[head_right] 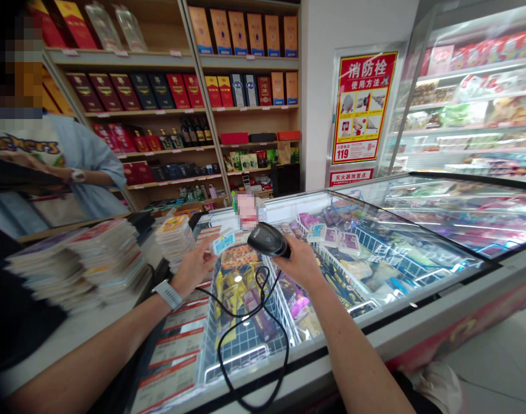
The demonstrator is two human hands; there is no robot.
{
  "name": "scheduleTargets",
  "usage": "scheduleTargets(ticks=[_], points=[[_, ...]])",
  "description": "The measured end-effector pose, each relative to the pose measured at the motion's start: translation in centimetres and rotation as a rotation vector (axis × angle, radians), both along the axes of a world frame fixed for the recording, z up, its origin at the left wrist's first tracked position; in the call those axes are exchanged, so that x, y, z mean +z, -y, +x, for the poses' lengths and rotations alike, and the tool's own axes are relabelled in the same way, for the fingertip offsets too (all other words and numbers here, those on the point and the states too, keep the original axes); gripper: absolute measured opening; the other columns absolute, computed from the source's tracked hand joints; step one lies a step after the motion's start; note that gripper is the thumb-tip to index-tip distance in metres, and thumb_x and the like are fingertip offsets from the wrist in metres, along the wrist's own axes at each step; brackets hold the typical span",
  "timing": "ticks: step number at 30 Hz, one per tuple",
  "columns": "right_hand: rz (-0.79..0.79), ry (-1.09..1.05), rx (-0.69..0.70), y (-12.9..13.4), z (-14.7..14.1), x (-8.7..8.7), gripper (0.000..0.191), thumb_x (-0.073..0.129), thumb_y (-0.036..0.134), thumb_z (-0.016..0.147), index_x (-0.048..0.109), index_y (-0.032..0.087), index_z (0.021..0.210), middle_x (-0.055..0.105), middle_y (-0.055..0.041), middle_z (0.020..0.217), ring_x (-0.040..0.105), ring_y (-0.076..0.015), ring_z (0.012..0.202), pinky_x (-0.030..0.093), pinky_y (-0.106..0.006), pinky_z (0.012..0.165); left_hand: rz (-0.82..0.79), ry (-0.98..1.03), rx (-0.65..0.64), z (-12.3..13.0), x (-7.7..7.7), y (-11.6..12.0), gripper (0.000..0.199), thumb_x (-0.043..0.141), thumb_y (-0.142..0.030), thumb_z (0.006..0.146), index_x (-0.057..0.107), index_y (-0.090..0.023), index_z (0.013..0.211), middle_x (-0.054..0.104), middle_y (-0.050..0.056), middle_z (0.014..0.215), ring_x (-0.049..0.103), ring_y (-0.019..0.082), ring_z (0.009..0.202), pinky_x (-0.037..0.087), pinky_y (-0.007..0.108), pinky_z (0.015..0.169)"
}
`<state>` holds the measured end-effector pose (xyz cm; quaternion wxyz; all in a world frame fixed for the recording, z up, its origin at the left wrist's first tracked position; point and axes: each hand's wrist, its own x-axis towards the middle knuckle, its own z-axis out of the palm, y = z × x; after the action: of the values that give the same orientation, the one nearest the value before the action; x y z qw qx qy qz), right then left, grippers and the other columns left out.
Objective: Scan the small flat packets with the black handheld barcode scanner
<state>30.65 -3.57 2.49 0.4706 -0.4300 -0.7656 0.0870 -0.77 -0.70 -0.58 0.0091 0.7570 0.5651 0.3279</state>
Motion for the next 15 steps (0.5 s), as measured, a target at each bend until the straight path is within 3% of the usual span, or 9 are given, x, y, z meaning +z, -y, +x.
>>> scheduleTargets(ticks=[9, 15], points=[[-0.001, 0.013, -0.010, -0.05, 0.06, -0.09, 0.032, 0.064, 0.022, 0.074, 0.065, 0.020, 0.106, 0.071, -0.0037, 0.087, 0.064, -0.0211, 0.079, 0.047, -0.031, 0.072, 0.013, 0.017, 0.021, 0.30, 0.38, 0.20, 0.057, 0.049, -0.018, 0.083, 0.044, -0.024, 0.139, 0.069, 0.002, 0.093, 0.065, 0.017, 0.072, 0.051, 0.030, 0.073], [-0.004, -0.001, -0.002, -0.09, 0.07, -0.19, 0.035, 0.064, 0.022, 0.074, 0.064, 0.021, 0.110, 0.072, -0.0038, 0.091, 0.065, -0.0219, 0.081, 0.048, -0.032, 0.076, 0.043, 0.090, 0.008, 0.47, 0.59, 0.32, 0.060, 0.050, -0.017, 0.081, 0.043, -0.025, 0.140, 0.068, 0.005, 0.112, 0.066, 0.016, 0.077, 0.053, 0.031, 0.077]])
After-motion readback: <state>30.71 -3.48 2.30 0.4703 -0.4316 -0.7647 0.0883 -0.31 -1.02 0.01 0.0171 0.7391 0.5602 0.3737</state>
